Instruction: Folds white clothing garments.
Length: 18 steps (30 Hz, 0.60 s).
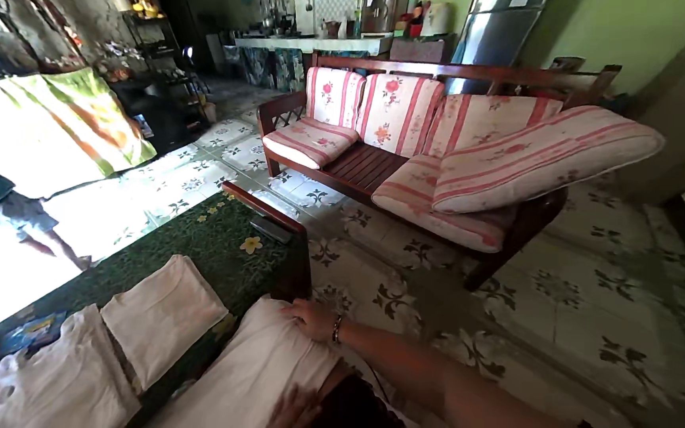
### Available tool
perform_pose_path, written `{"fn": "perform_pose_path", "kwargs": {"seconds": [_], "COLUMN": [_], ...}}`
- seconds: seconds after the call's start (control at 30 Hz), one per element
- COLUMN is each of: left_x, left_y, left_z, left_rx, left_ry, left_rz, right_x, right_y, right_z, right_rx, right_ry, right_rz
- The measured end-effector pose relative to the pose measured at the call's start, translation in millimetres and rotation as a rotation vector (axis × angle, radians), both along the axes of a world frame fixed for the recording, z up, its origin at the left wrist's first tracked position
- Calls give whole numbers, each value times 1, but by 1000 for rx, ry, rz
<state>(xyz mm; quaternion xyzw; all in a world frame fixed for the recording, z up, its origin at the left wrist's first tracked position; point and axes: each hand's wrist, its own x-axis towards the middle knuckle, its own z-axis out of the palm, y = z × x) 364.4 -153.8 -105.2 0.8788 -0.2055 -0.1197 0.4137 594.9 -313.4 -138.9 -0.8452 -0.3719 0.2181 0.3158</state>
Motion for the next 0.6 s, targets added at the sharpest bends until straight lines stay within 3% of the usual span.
{"fn": "perform_pose_path", "kwargs": {"seconds": [0.23, 0.37, 0.5, 0.6], "left_x": [6, 0, -14, -38], "left_y": [-13, -10, -6, 7], "left_z": [1, -11, -20, -20], "left_rx": [30, -20, -17, 203], "left_ry": [163, 140, 62, 182], "left_rz": [-133, -121, 70, 242], "right_x": [-9, -20, -53, -87], "right_y": [10, 18, 15, 1], "right_z": [2, 0, 16, 13], "right_rx": [-37, -81, -67, -168], "right_ry": [-102, -112, -178, -147], "right_rz": [-129, -219, -185, -8]}}
